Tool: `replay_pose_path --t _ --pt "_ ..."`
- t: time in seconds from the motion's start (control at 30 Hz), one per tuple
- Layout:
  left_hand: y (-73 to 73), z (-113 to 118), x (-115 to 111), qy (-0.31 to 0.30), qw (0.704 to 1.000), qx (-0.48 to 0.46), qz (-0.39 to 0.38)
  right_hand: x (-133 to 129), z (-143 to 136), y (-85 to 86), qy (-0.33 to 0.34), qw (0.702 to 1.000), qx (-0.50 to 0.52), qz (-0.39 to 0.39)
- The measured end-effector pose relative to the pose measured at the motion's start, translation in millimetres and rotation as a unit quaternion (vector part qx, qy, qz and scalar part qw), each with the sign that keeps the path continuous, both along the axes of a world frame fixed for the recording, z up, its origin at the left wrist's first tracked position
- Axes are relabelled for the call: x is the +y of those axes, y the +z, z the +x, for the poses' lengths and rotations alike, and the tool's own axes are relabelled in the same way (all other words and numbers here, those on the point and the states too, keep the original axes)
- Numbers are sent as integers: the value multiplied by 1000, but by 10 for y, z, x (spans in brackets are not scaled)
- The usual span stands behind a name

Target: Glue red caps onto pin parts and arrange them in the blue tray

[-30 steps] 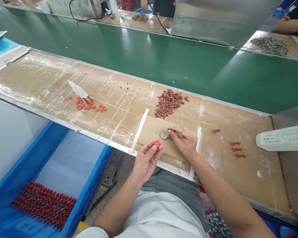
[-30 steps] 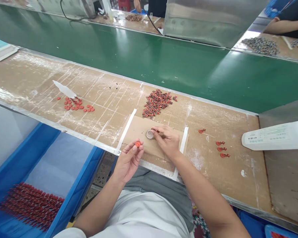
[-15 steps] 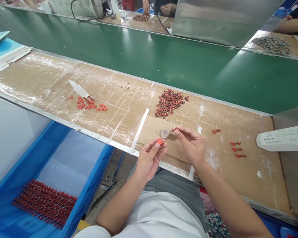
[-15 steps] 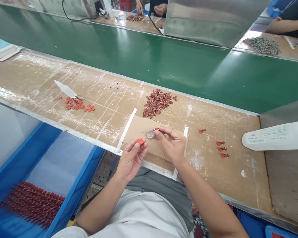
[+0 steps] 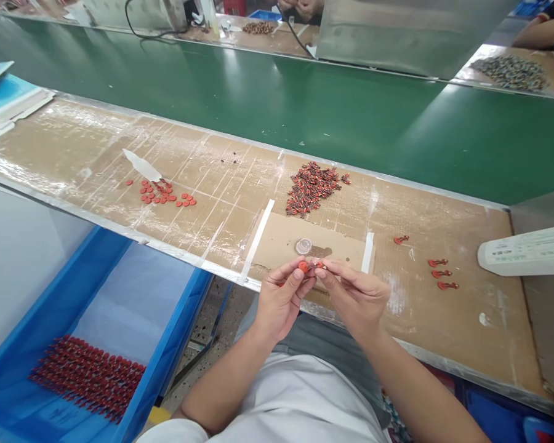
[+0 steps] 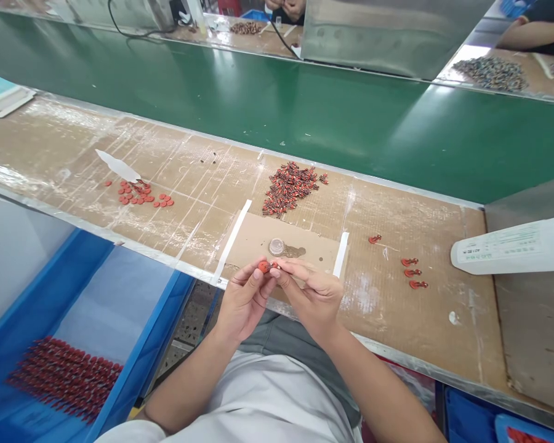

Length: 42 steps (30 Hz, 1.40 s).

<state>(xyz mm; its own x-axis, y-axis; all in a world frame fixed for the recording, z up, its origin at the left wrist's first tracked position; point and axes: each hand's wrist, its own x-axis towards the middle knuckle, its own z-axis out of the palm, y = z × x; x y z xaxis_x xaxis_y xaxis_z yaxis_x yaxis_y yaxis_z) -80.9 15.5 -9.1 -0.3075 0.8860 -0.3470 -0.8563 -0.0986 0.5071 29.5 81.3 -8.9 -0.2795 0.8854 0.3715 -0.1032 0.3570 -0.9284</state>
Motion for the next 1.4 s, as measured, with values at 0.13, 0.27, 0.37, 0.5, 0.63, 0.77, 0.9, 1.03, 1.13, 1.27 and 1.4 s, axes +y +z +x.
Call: replay_pose_path --t 0.13,0.27,0.37,0.5,0.63,0.77,0.9,1.03,1.13,1.27,1.4 --pt "10 15 2 10 1000 3 -1 10 -11 -1 -5 999 -13 33" --pt "8 18 -1 15 1000 14 -9 15 -19 -22 -4 999 -15 44" --pt "-11 16 -10 16 999 26 -20 16 -19 -38 -3 999 -12 44" --pt "-33 12 -15 21 999 34 -31 8 -22 -51 -9 999 -24 39" --pt "-31 6 -7 27 999 23 -26 -3 -39 -53 -15 998 -32 45" --pt "-20 3 -3 27 999 25 -23 -12 -54 -48 -17 998 -33 48" --pt "-19 5 -6 31 999 31 -24 -18 -54 -50 -16 998 -33 57" --pt "-27 0 -13 39 998 43 -26 -11 -49 -41 -1 997 -29 67" --pt "-30 -10 -15 44 997 57 -29 7 -40 -24 21 997 -37 65" --pt "-28 -16 -14 39 996 76 -27 35 -19 -3 24 995 -46 87" --pt "-9 -2 -12 25 997 77 -18 50 17 15 -4 994 -56 99"
